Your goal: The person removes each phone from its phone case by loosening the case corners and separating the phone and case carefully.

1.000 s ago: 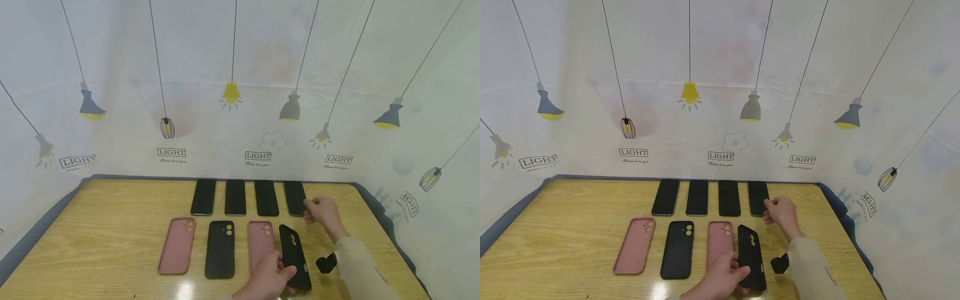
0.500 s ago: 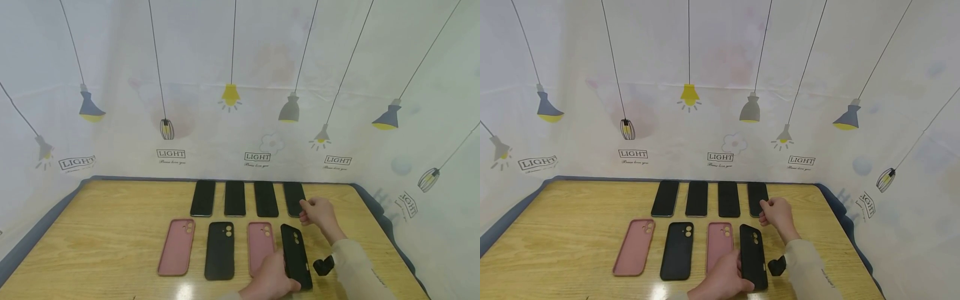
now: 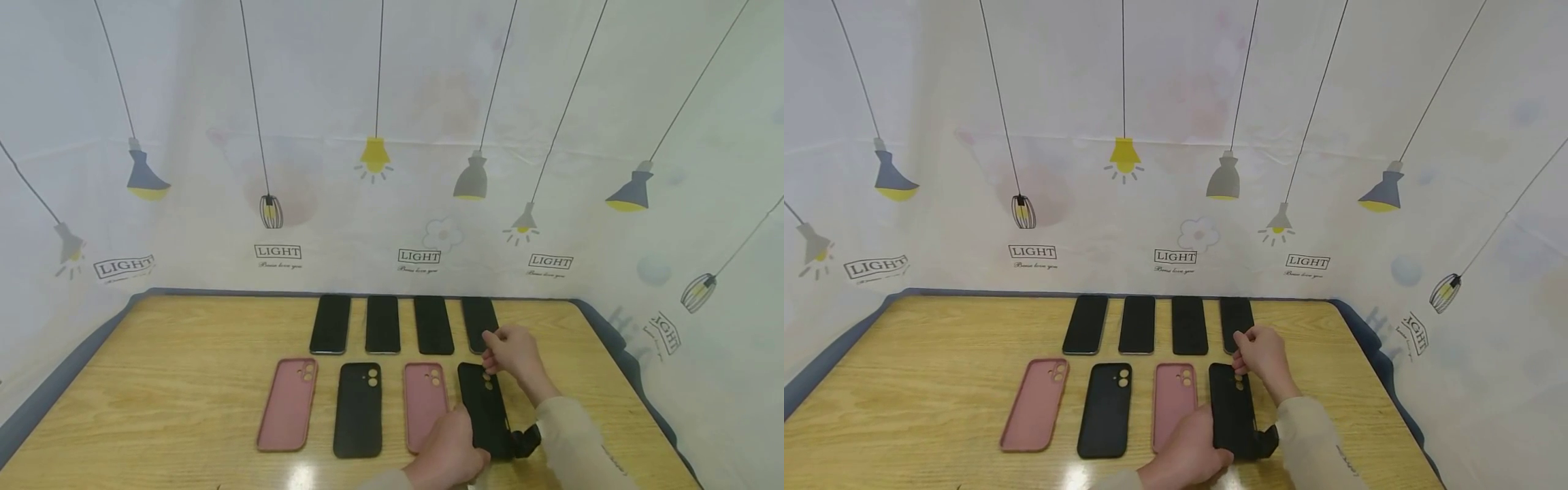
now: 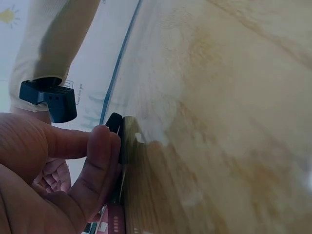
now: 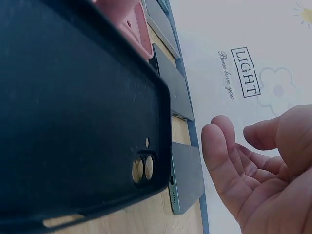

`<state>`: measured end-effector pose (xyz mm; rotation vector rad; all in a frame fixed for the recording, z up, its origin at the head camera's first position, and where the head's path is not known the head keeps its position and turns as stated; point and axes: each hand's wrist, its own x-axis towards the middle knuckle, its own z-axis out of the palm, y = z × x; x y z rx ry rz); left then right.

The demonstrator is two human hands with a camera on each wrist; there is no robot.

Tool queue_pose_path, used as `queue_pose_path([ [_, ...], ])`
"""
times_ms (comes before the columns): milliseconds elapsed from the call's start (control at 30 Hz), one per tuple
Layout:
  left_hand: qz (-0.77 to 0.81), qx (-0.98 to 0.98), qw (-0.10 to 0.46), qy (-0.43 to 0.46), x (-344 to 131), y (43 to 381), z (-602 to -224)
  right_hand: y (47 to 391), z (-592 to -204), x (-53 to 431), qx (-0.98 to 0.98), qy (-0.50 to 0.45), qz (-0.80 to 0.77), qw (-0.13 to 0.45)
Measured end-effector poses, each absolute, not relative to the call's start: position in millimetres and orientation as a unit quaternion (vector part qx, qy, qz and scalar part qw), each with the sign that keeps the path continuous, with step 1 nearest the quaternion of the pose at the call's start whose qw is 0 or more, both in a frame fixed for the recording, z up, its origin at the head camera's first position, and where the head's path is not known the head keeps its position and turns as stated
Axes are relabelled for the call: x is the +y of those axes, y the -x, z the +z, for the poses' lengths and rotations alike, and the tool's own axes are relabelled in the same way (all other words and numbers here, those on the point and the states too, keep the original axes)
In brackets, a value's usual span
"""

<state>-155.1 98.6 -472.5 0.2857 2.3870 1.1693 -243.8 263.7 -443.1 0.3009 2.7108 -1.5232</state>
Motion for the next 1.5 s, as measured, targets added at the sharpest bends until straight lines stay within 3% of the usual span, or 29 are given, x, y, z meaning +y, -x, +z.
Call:
queue_pose_path([
  [800, 0.443, 0.855, 0.239, -0.123, 85, 154, -464, 231, -443, 246, 0.881, -0.059, -0.469, 0.008],
  [1067, 0.500, 0.823, 0.166, -0.212, 40, 154, -465, 226, -445, 241, 0.900, -0.017, -0.436, -0.017],
  [1500, 0.350, 0.911, 0.057, -0.212, -26, 167, -454, 219, -451, 245, 0.927, 0.095, -0.341, -0.127],
])
